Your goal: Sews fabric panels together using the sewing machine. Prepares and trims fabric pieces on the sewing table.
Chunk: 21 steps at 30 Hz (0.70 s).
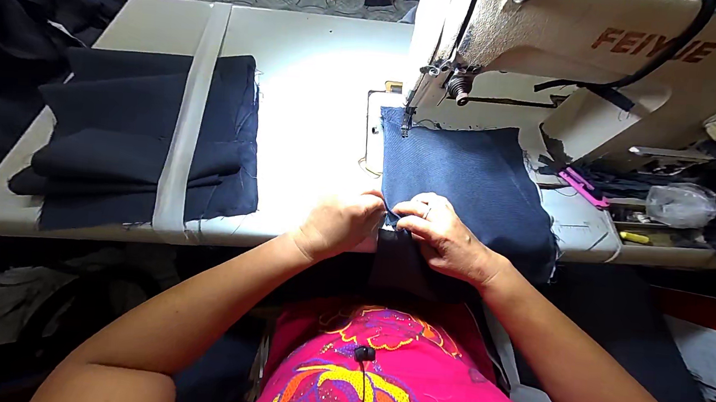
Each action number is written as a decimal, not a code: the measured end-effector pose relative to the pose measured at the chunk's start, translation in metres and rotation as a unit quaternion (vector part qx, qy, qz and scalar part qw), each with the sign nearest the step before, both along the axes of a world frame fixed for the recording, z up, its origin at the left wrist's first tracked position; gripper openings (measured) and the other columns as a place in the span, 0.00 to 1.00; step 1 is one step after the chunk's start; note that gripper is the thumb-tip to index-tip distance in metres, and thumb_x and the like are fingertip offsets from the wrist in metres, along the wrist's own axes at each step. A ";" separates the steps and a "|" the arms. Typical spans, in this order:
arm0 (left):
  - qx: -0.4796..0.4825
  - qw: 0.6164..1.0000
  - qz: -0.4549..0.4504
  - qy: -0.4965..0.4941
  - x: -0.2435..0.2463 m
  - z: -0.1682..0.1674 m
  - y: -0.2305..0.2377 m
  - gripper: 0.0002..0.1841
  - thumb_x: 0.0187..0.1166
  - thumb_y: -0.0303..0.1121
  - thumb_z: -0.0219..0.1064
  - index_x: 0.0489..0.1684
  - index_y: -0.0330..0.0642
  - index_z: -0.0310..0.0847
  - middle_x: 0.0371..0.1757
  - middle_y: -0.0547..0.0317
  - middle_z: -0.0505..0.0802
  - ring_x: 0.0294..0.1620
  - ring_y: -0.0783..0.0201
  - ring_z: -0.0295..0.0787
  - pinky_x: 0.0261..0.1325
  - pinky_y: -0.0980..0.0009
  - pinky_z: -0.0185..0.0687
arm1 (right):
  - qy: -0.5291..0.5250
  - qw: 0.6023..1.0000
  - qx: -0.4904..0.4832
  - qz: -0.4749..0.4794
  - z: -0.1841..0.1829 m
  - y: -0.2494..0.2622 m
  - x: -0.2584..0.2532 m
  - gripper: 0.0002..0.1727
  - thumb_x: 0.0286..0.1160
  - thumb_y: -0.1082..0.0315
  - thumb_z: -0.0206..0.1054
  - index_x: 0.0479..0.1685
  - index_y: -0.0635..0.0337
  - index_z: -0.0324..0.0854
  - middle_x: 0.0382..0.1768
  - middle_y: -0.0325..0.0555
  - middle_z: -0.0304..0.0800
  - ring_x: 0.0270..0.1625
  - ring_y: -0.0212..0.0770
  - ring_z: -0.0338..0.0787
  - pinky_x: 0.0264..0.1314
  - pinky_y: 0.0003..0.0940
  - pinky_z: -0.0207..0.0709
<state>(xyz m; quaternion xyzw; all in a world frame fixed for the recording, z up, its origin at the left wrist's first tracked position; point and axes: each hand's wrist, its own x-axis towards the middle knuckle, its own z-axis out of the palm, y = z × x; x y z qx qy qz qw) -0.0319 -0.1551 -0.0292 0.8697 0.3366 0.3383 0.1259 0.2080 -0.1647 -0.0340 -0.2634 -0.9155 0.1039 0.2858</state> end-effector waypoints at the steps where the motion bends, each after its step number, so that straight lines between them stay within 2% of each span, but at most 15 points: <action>1: -0.042 0.999 0.010 -0.011 0.001 0.002 0.001 0.07 0.77 0.26 0.67 0.35 0.34 0.92 0.50 0.48 0.96 0.50 0.57 0.96 0.54 0.60 0.91 | -0.002 1.000 -0.003 -0.001 0.001 0.000 0.000 0.16 0.66 0.74 0.59 0.44 0.57 0.93 0.58 0.48 0.93 0.66 0.53 0.85 0.71 0.54 0.72; 2: -0.081 0.996 0.016 -0.023 0.002 0.004 0.003 0.06 0.76 0.26 0.68 0.35 0.33 0.92 0.52 0.46 0.95 0.53 0.56 0.95 0.58 0.59 0.89 | -0.002 1.000 -0.005 -0.003 0.001 0.000 -0.001 0.16 0.66 0.74 0.59 0.45 0.57 0.92 0.58 0.48 0.93 0.65 0.54 0.85 0.70 0.54 0.71; 4: -0.125 0.991 0.029 -0.041 0.005 0.007 0.007 0.04 0.73 0.25 0.71 0.32 0.33 0.89 0.52 0.46 0.93 0.53 0.57 0.91 0.57 0.59 0.86 | -0.012 1.000 -0.004 -0.006 0.002 -0.001 -0.003 0.18 0.69 0.73 0.59 0.54 0.56 0.90 0.57 0.45 0.93 0.64 0.52 0.85 0.71 0.52 0.70; 6: -0.086 0.995 0.026 -0.035 0.004 0.008 0.012 0.04 0.70 0.24 0.72 0.38 0.35 0.88 0.57 0.45 0.90 0.61 0.54 0.88 0.65 0.57 0.84 | -0.037 0.999 0.008 -0.013 0.001 -0.001 -0.005 0.23 0.71 0.73 0.58 0.64 0.54 0.87 0.57 0.42 0.92 0.63 0.49 0.84 0.71 0.51 0.70; 7: -0.055 0.998 0.015 -0.019 0.003 0.007 0.013 0.05 0.70 0.24 0.71 0.41 0.36 0.88 0.59 0.46 0.90 0.65 0.53 0.87 0.69 0.56 0.83 | -0.043 0.999 0.009 -0.013 0.001 -0.001 -0.006 0.24 0.71 0.73 0.57 0.65 0.53 0.88 0.59 0.42 0.93 0.64 0.49 0.84 0.71 0.51 0.70; 9: 0.007 0.999 -0.032 0.003 0.002 0.000 0.016 0.08 0.73 0.22 0.66 0.38 0.39 0.92 0.51 0.51 0.94 0.62 0.53 0.88 0.69 0.56 0.81 | -0.043 0.999 -0.001 -0.007 0.003 -0.001 -0.005 0.22 0.74 0.74 0.57 0.63 0.53 0.90 0.59 0.42 0.93 0.65 0.49 0.85 0.71 0.52 0.72; 10: 0.034 0.998 -0.054 0.017 -0.001 -0.004 0.015 0.11 0.73 0.22 0.63 0.39 0.41 0.94 0.50 0.53 0.96 0.62 0.54 0.90 0.70 0.55 0.81 | -0.046 0.999 -0.004 -0.009 0.007 0.000 -0.003 0.20 0.76 0.73 0.58 0.62 0.53 0.90 0.58 0.43 0.93 0.64 0.48 0.85 0.71 0.50 0.73; 12: 0.070 0.992 -0.079 0.075 -0.011 -0.004 0.014 0.17 0.74 0.26 0.59 0.51 0.47 0.96 0.57 0.57 0.97 0.68 0.50 0.89 0.73 0.43 0.74 | -0.057 0.997 0.013 -0.044 0.012 0.005 0.007 0.18 0.79 0.67 0.58 0.61 0.49 0.90 0.56 0.42 0.93 0.66 0.48 0.85 0.70 0.51 0.72; 15: 0.016 0.984 -0.103 0.147 -0.029 0.000 0.011 0.25 0.74 0.28 0.59 0.70 0.52 0.88 0.73 0.59 0.90 0.81 0.45 0.78 0.79 0.31 0.63 | -0.091 0.991 0.003 -0.100 0.005 0.014 0.026 0.21 0.85 0.52 0.55 0.66 0.39 0.90 0.66 0.45 0.89 0.76 0.54 0.79 0.79 0.61 0.64; 17: 0.002 0.982 -0.103 0.161 -0.033 -0.001 0.012 0.27 0.74 0.28 0.57 0.73 0.56 0.86 0.77 0.62 0.87 0.85 0.44 0.74 0.78 0.33 0.65 | -0.093 0.990 -0.009 -0.105 0.001 0.016 0.030 0.22 0.87 0.49 0.53 0.68 0.36 0.89 0.68 0.45 0.88 0.79 0.54 0.78 0.82 0.62 0.61; 19: 0.008 0.982 -0.097 0.160 -0.033 -0.001 0.014 0.26 0.75 0.28 0.56 0.72 0.58 0.87 0.77 0.61 0.87 0.84 0.41 0.75 0.75 0.36 0.72 | -0.085 0.991 -0.005 -0.102 -0.001 0.017 0.031 0.22 0.87 0.49 0.52 0.68 0.37 0.89 0.68 0.45 0.88 0.78 0.54 0.79 0.82 0.61 0.62; 21: 0.004 0.984 -0.095 0.148 -0.032 -0.002 0.018 0.26 0.75 0.27 0.57 0.72 0.58 0.87 0.77 0.59 0.87 0.83 0.38 0.75 0.72 0.35 0.75 | -0.078 0.992 -0.001 -0.098 -0.002 0.021 0.031 0.22 0.87 0.50 0.52 0.68 0.37 0.89 0.68 0.45 0.89 0.77 0.54 0.79 0.81 0.60 0.63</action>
